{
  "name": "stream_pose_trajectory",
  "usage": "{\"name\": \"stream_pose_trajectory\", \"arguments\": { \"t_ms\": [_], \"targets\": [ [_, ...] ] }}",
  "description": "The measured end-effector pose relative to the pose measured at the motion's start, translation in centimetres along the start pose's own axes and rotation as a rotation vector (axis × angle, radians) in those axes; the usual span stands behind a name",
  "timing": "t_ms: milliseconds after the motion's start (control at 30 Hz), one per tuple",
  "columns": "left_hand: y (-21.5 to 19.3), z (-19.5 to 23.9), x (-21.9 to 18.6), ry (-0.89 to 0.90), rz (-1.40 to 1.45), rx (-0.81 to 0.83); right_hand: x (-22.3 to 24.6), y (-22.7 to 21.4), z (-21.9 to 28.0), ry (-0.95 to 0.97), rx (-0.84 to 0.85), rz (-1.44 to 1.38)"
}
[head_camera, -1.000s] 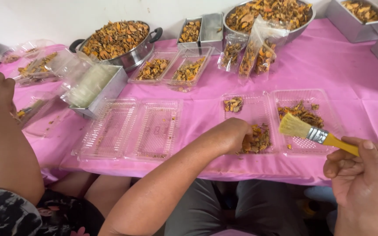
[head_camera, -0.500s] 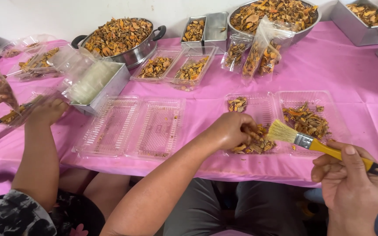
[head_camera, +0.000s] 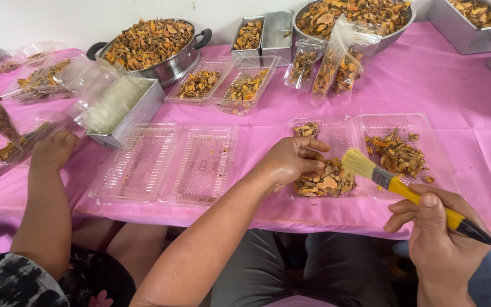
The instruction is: Packaging dried herbs into plastic containers and using a brush to arrange them neatly.
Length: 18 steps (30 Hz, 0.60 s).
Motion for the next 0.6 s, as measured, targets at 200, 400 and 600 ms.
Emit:
{"name": "stream_pose_trajectory", "arguments": {
  "t_ms": [200,400,600],
  "targets": [
    [0.9,0.3,-1.1,0.082,-0.091,0.021,1.8,0.7,-0.7,-0.028,0.141,0.073],
    [0.4,0.9,-1.3,0.105,0.075,0.068,-0.6,-1.3,-0.3,-0.095,-0.077,-0.113],
    [0.9,1.5,-2.5,0.205,0.019,0.236,-0.2,-2.0,-1.4,-0.024,-0.035,-0.19]
  ]
}}
Point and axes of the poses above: each hand's wrist, its own z-axis away from the middle knuckle, its own y-axis out of the palm, x = y × z, the point moved 3 cm from there along -z, towards the middle knuckle, and after that the axes turned 14 degrees about x, right-handed, at the moved point
